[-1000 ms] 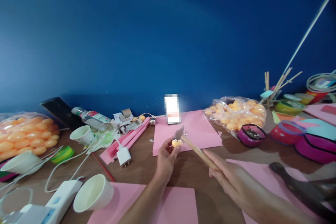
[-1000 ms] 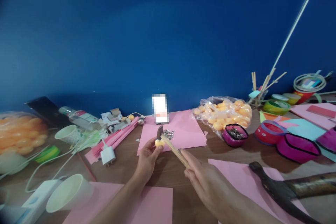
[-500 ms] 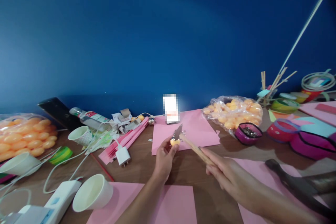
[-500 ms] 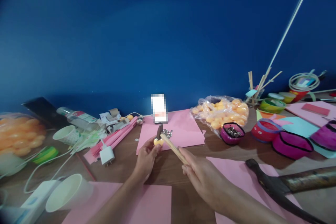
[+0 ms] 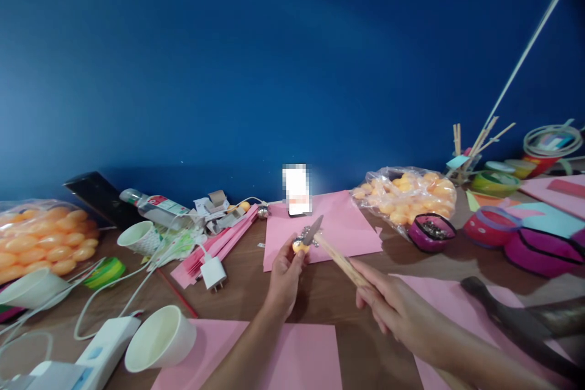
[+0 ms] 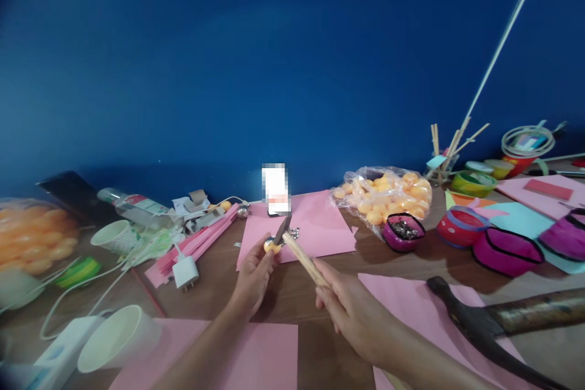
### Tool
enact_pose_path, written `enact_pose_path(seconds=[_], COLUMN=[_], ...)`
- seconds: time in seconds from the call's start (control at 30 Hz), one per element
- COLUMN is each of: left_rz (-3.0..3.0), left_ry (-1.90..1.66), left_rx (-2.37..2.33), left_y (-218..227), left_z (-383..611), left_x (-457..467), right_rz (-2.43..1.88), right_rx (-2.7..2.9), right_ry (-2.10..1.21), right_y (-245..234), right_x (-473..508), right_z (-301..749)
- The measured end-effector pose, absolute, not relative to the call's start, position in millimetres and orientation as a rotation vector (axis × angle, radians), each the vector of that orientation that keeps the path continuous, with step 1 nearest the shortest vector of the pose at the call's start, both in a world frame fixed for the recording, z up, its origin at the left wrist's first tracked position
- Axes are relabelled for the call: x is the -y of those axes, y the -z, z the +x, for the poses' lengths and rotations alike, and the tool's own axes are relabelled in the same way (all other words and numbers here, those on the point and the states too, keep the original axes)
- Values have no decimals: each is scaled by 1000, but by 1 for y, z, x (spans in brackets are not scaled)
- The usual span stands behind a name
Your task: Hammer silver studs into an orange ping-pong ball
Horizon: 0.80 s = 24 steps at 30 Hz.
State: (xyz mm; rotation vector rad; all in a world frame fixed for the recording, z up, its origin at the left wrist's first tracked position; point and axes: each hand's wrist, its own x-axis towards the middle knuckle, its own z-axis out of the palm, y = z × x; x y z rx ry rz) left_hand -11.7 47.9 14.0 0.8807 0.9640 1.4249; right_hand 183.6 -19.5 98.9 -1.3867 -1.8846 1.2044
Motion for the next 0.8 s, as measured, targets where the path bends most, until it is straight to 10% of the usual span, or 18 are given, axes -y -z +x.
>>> enact_pose_path(seconds=[0.8], left_rz=[862], left_ry=[-1415], left_rx=[-1032], left_y=[-17], left_z=[-10], left_x=[-45], right_rz=[-1367], right_rx=[1910], right_ry=[-1117], right_y=[-98], right_x=[20], right_z=[179])
